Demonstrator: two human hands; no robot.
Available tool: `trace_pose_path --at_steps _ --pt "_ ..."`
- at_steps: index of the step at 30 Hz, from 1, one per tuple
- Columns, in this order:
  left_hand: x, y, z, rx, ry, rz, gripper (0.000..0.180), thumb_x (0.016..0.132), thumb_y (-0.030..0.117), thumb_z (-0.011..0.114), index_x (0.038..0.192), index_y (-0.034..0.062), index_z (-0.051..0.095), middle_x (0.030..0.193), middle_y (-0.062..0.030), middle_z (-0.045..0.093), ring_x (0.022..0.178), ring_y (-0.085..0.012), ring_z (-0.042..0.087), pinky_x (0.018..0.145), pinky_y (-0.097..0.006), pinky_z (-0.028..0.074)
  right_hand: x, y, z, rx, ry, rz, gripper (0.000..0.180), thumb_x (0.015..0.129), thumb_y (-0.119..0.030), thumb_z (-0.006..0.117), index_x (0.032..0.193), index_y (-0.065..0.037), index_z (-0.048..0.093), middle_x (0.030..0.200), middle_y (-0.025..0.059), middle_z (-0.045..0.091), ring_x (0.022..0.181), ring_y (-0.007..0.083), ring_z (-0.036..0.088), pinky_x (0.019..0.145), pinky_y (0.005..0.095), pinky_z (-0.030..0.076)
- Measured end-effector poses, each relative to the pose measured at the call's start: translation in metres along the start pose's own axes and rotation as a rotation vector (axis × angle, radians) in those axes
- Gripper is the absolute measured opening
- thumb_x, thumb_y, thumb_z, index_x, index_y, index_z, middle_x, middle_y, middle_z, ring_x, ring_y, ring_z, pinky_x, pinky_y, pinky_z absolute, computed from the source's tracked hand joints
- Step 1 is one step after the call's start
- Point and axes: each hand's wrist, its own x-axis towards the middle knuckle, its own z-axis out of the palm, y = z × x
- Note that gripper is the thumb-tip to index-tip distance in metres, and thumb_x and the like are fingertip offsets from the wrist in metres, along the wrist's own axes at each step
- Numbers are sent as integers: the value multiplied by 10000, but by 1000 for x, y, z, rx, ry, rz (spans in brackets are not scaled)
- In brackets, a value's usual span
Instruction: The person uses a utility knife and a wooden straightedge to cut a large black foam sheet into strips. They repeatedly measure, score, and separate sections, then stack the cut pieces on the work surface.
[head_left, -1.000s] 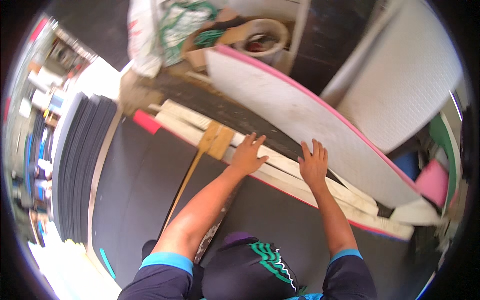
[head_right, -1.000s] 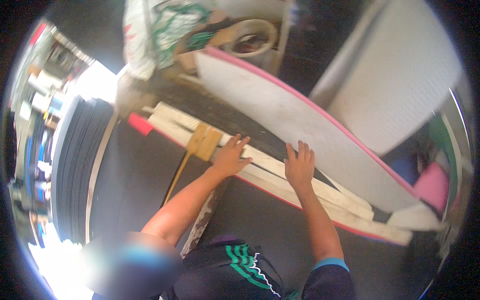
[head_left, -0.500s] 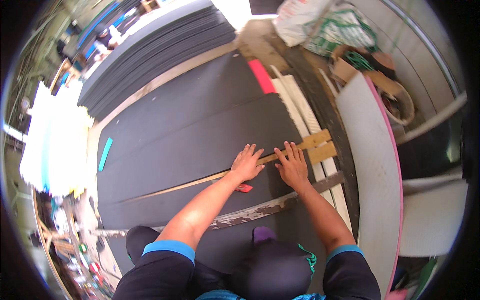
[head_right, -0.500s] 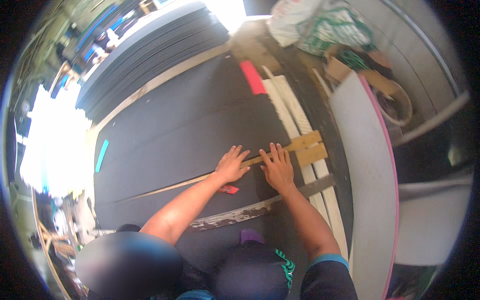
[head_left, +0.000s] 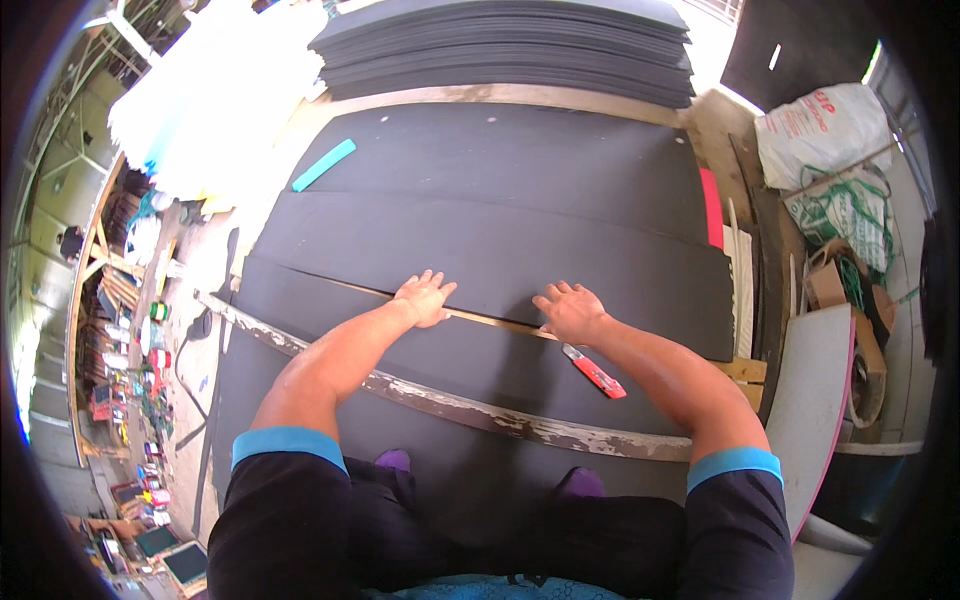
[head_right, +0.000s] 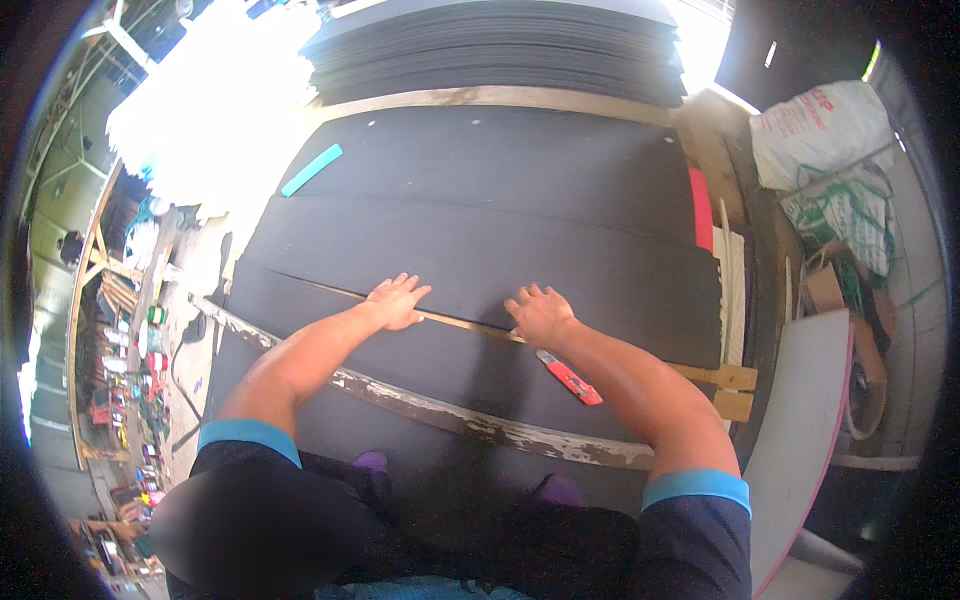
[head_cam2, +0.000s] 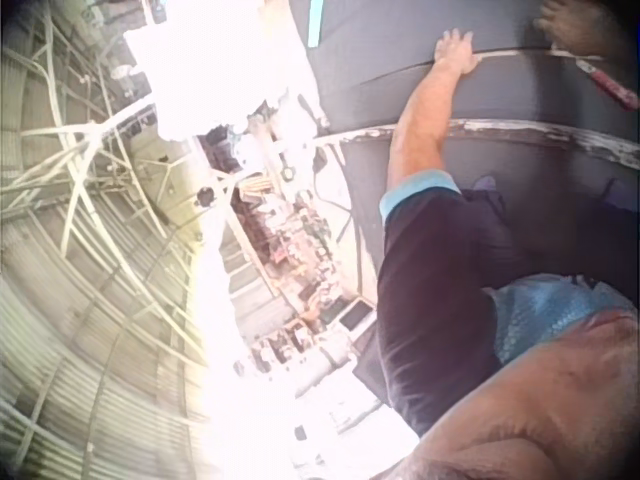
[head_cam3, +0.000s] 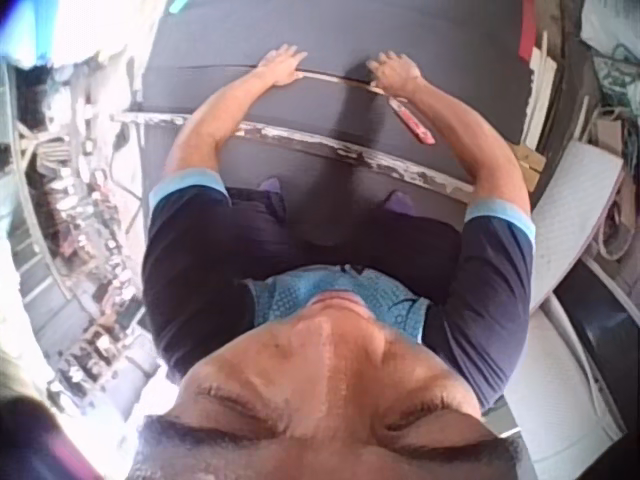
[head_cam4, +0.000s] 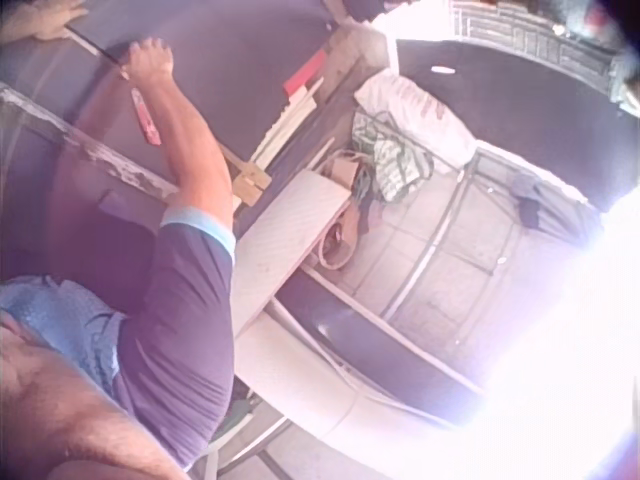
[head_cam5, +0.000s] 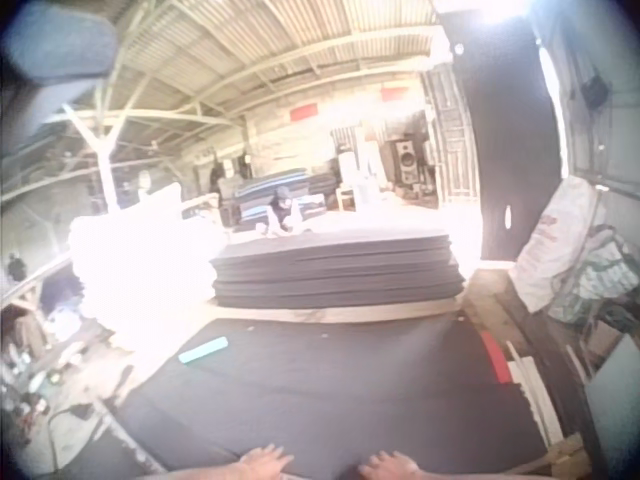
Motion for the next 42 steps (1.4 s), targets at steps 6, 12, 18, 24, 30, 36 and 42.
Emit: trace_pose_path --at_steps 6,12,18,24,30,36,42 --pt "-6 -46 50 -117 28 -116 752 1060 475 566 1675 146 283 1719 -196 280 1585 -404 272 1264 -529 296 53 -39 15 -30 -77 106 711 994 -448 694 1584 -161 420 1521 162 500 1406 324 506 1094 462 494" --pt "-4 -44 72 -253 95 -126 786 1047 480 585 1672 115 278 1715 -234 253 1563 -430 295 1269 -509 295 67 -41 19 -135 -114 140 898 955 -479 737 1669 -271 234 1600 239 402 1472 397 440 1129 468 494" --pt "-12 -56 71 -295 112 -51 763 1048 466 591 1662 115 304 1702 -229 281 1565 -406 294 1281 -509 280 75 -37 30 -203 -158 53 937 989 -412 710 1692 -295 101 1594 361 372 1447 479 472 1115 473 531" --pt "-12 -91 71 -276 246 -86 790 1006 357 679 1668 169 291 1683 -188 337 1560 -362 309 1264 -508 308 75 -46 29 -105 112 234 877 913 -31 623 1677 -198 225 1433 314 569 1234 435 653 938 485 608" --pt "2 -137 41 -67 474 -266 580 963 343 731 1468 156 518 1463 -105 590 1335 -315 576 1021 -477 496 68 -23 -41 138 596 344 454 784 -11 572 1173 -108 785 1034 227 764 919 425 741 857 507 601" --pt "-13 -174 -51 -222 784 -139 226 984 339 702 1145 194 767 1061 -92 784 1070 -304 735 923 -490 529 36 28 -111 90 620 538 448 778 -54 590 1142 -192 813 975 238 765 938 423 751 867 521 600" --pt "-9 -160 -113 -172 592 -19 358 914 415 777 1202 203 757 1075 -101 786 1064 -332 738 922 -497 563 5 67 -130 77 566 522 410 768 -58 608 1115 -148 808 991 228 768 962 429 745 883 523 592"
